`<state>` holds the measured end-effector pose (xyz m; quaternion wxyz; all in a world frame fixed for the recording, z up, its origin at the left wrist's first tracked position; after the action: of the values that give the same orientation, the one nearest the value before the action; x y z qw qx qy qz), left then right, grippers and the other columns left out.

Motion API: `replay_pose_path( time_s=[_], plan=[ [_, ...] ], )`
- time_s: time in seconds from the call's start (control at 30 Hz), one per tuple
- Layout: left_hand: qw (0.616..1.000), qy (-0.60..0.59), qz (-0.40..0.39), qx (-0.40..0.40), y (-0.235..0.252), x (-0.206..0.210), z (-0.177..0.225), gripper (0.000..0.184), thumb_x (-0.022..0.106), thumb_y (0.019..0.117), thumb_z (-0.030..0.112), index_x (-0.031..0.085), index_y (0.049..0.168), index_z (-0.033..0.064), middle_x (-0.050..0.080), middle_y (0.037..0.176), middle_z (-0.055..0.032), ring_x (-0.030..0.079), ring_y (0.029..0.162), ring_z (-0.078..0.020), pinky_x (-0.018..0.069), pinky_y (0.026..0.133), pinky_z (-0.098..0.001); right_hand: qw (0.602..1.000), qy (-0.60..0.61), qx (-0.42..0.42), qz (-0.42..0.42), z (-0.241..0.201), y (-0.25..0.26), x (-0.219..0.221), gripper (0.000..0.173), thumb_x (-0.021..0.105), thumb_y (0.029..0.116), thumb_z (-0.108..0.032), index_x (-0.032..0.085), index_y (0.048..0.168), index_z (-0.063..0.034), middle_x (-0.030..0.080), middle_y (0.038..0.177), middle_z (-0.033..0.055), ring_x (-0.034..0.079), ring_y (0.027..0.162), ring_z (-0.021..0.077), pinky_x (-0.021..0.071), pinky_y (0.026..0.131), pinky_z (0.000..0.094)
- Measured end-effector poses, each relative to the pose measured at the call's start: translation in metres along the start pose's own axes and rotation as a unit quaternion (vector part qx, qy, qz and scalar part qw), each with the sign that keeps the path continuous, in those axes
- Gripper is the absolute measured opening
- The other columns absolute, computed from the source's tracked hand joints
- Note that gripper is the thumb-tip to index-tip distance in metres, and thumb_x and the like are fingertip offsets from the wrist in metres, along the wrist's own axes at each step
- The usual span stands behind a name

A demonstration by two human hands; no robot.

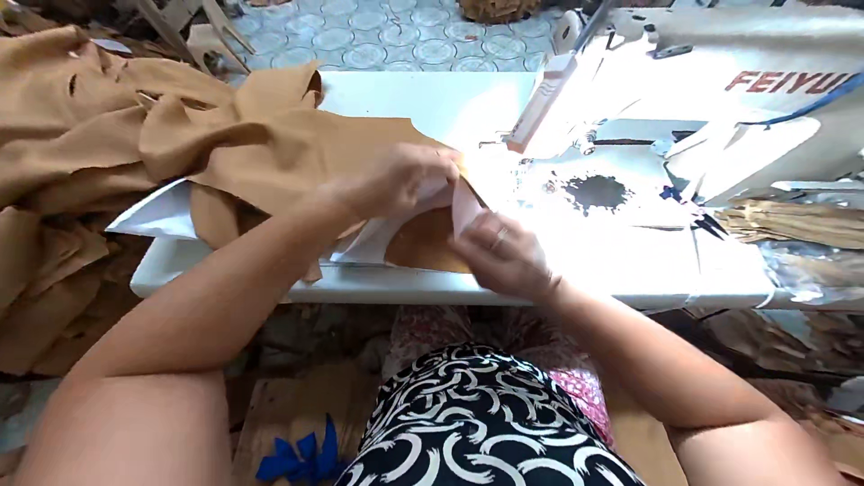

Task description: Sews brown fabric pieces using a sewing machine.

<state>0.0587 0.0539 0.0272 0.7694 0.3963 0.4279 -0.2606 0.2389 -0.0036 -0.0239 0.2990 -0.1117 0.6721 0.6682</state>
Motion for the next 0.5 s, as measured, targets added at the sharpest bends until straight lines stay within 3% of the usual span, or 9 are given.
replay_pose_path(
  time_s=[0.07, 0.13, 0.17, 0.23, 0.3, 0.4, 0.5],
  plan=[
    [0.998, 0.041, 0.042, -0.019, 0.009, -0.019, -0.013, 0.040, 0.041, 0.0881, -0.013, 0.070, 0.114, -0.0064, 0.069, 0.127, -0.0218, 0.067, 0.122, -0.0314, 0.0513, 0.107, -0.0444, 0.990, 0.063, 0.006, -0.125, -0.012, -0.021, 0.015, 0.020, 0.061, 0.0966, -0.012, 0.075, 0.109, -0.0025, 0.074, 0.101, 0.0145, 0.071, 0.099, 0.0279, 0.0572, 0.087, 0.0390],
    [0.990, 0.104, 0.092, -0.037, 0.017, -0.034, -0.007, 0.043, 0.039, 0.0927, -0.014, 0.068, 0.122, -0.0057, 0.071, 0.124, -0.0206, 0.069, 0.118, -0.0310, 0.0517, 0.106, -0.0440, 0.962, 0.070, 0.127, -0.233, -0.007, -0.042, 0.029, 0.043, 0.060, 0.1005, -0.029, 0.065, 0.133, -0.0015, 0.066, 0.132, 0.0189, 0.062, 0.128, 0.0322, 0.0477, 0.110, 0.0441],
    [0.985, 0.128, 0.105, -0.039, 0.020, -0.037, 0.002, 0.043, 0.039, 0.0933, -0.013, 0.067, 0.126, -0.0056, 0.071, 0.125, -0.0212, 0.069, 0.117, -0.0326, 0.0522, 0.105, -0.0446, 0.946, 0.080, 0.176, -0.260, -0.003, -0.051, 0.034, 0.053, 0.059, 0.1008, -0.034, 0.059, 0.140, 0.0015, 0.059, 0.143, 0.0225, 0.054, 0.137, 0.0364, 0.0402, 0.115, 0.0498],
    [0.985, 0.136, 0.102, -0.033, 0.019, -0.021, 0.024, 0.043, 0.042, 0.0927, -0.012, 0.065, 0.129, -0.0048, 0.070, 0.124, -0.0223, 0.071, 0.111, -0.0349, 0.0545, 0.099, -0.0472, 0.936, 0.084, 0.207, -0.272, -0.008, -0.057, 0.038, 0.058, 0.057, 0.1008, -0.038, 0.057, 0.142, 0.0026, 0.053, 0.150, 0.0240, 0.047, 0.143, 0.0388, 0.0343, 0.120, 0.0536],
    [0.993, 0.093, 0.068, -0.023, 0.005, 0.024, 0.039, 0.036, 0.048, 0.0959, -0.009, 0.066, 0.127, -0.0040, 0.072, 0.119, -0.0209, 0.072, 0.106, -0.0324, 0.0578, 0.094, -0.0472, 0.936, 0.100, 0.197, -0.274, -0.026, -0.055, 0.039, 0.055, 0.058, 0.1007, -0.038, 0.059, 0.140, 0.0014, 0.056, 0.146, 0.0230, 0.049, 0.142, 0.0372, 0.0354, 0.120, 0.0512],
    [0.996, 0.080, 0.033, -0.010, -0.026, 0.087, 0.042, 0.028, 0.050, 0.0979, -0.004, 0.071, 0.116, -0.0051, 0.074, 0.113, -0.0209, 0.075, 0.105, -0.0319, 0.0599, 0.091, -0.0425, 0.943, 0.143, 0.181, -0.242, -0.046, -0.052, 0.037, 0.036, 0.062, 0.0982, -0.021, 0.068, 0.126, 0.0011, 0.068, 0.128, 0.0209, 0.061, 0.129, 0.0354, 0.0435, 0.114, 0.0480],
    [0.995, 0.065, 0.044, -0.059, -0.038, 0.102, 0.041, 0.024, 0.053, 0.0961, -0.002, 0.074, 0.107, -0.0052, 0.075, 0.110, -0.0219, 0.075, 0.103, -0.0333, 0.0602, 0.090, -0.0420, 0.964, 0.120, 0.177, -0.161, -0.044, -0.058, 0.022, 0.022, 0.060, 0.0963, -0.006, 0.074, 0.112, 0.0003, 0.074, 0.115, 0.0161, 0.068, 0.118, 0.0309, 0.0499, 0.109, 0.0443]
  ],
)
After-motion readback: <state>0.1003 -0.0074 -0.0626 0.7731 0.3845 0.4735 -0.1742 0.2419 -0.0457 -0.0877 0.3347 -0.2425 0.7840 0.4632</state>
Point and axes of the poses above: each hand's wrist, its own y-axis towards the middle knuckle, its own x-axis out of the palm, z = x × y, the point moved 4 cm from there along y, towards the middle knuckle
